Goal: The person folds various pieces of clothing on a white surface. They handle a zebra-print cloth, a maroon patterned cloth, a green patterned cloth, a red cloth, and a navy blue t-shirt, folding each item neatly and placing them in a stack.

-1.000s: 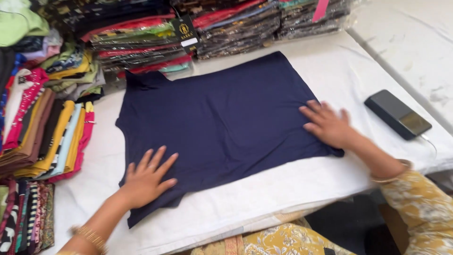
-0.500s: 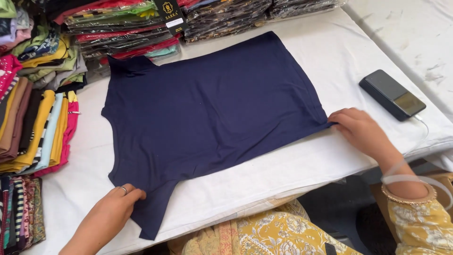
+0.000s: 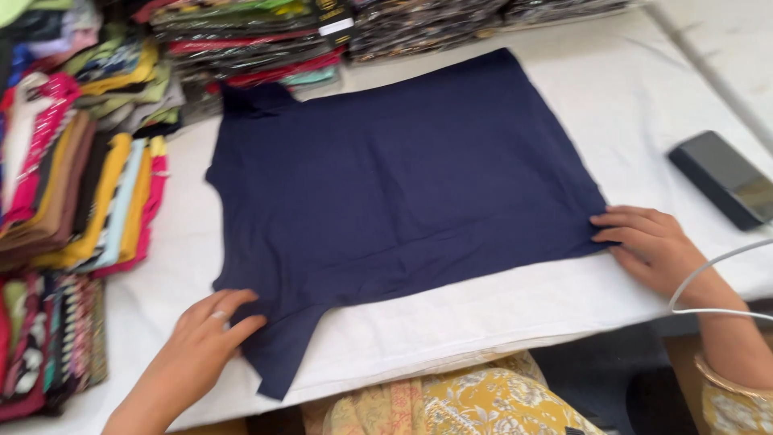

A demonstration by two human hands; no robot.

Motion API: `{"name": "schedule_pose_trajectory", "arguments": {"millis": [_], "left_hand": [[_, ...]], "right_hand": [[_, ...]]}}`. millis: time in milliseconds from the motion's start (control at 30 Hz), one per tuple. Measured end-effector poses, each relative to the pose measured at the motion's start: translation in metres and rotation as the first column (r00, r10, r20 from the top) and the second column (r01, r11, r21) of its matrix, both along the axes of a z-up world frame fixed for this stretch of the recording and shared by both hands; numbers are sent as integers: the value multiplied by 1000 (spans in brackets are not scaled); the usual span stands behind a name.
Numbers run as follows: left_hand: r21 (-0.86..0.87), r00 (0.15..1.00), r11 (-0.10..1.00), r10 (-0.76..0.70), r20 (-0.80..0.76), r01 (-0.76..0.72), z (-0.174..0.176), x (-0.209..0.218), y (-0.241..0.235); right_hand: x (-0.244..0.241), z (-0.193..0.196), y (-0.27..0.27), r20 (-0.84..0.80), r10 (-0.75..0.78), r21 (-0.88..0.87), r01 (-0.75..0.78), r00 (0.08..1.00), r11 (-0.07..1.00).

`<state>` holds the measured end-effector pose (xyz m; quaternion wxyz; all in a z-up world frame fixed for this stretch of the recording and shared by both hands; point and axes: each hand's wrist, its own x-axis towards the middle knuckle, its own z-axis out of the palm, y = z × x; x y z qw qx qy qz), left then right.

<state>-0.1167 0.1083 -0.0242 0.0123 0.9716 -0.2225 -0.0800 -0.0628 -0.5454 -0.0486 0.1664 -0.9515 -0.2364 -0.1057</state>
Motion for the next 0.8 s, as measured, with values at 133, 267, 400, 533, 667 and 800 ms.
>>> {"name": "schedule_pose_trajectory", "arguments": {"millis": [133,267,400,533,667,800], "left_hand": [[-110,991,987,-114,67,121,4,9,-10],[-410,905,838,207,-373,-360,-12,42,4],[-466,861,729,367,-353,-502,-7,104,31],[-602,742,436,424,-519,-669,-55,148,54],[-456,535,281,397,-746,-844,-6,128,24],[-421,596,452,378,-708,-787,3,124,38]], "right_hand": [[21,-24,-19,-101,-90,-71,83,991,994],[60,-38,-45,-338,-257,-62,251,906,966],[120,-9,-31,-403,-208,130,280,891,951],[152,2,-8,-591,-195,128,330,783,935],[154,-11,-24,-719,-30,378,427,694,822],[146,-3,-21,-743,-41,346,436,668,831]]}}
